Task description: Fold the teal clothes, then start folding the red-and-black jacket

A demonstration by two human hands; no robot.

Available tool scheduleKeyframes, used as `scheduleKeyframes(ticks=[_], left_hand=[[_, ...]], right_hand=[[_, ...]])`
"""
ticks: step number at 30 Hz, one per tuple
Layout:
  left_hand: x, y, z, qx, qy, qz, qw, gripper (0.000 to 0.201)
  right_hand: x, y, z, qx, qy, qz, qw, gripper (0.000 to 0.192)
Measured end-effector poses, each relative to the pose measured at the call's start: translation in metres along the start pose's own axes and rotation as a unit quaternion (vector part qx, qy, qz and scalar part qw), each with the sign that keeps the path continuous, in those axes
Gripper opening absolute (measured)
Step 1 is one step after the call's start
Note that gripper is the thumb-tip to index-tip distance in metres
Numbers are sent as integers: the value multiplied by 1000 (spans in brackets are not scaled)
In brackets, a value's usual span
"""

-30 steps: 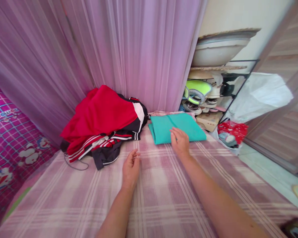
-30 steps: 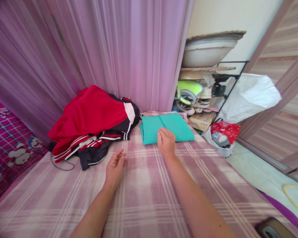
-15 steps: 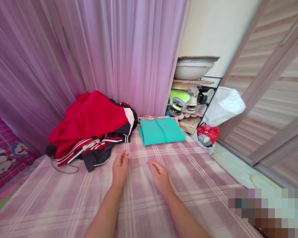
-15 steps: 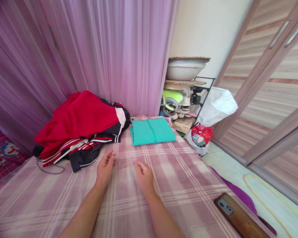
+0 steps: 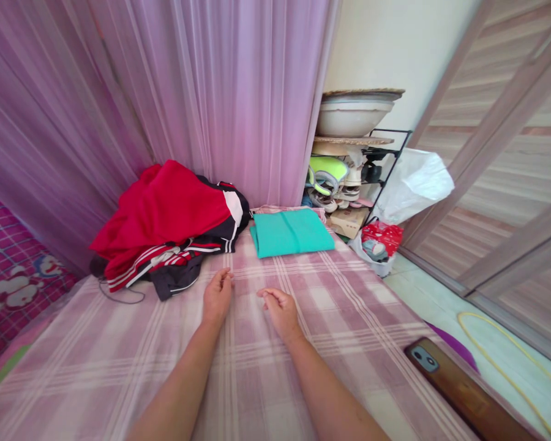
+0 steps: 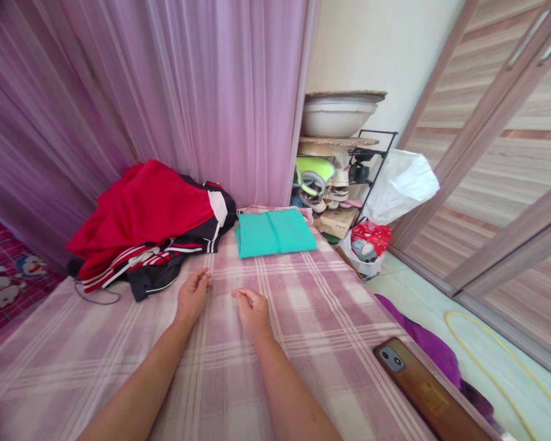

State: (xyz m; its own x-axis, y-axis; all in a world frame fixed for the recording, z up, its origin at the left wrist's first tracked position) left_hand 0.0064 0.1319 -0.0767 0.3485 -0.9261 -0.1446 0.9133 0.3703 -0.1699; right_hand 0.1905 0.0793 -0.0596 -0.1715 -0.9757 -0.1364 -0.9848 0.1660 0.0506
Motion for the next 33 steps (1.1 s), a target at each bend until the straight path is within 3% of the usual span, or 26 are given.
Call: scheduleKeyframes(ticks=[8,15,21,26,30,33], left_hand=[[5,-1,13,-96,29,12,995,26],[7,0,16,-103,23,19,994,18],[5,-1,14,-84,9,27,996,15],[1,-2,13,-61,-18,31,997,16],[-25,-24,29,-80,-24,61,995,22],[-68,-60,64,-132,-3,121,984,24]], right_hand=[[-1,-4,-3,-20,9,23,999,40],[-6,-4,0,0,16,82,997,44],[-7,-9,3,-55,48,45,996,45],[-15,-12,6,-83,47,92,991,46],[-21,-15,10,-78,43,123,988,48],[-21,-15,11,-64,38,124,990,48]])
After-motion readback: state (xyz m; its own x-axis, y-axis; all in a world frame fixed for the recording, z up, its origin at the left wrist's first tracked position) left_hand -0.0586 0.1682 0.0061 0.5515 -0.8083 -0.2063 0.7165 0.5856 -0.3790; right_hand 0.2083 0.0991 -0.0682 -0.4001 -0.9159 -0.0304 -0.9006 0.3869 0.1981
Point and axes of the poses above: each hand's wrist, its own x-axis away from the middle knuckle, its own y-axis out of the palm, z = x × y, the point moved 3 cm from there along -x, towards the middle knuckle, and after that the axes turned 2 degrees about -x, right-handed, at the moved point
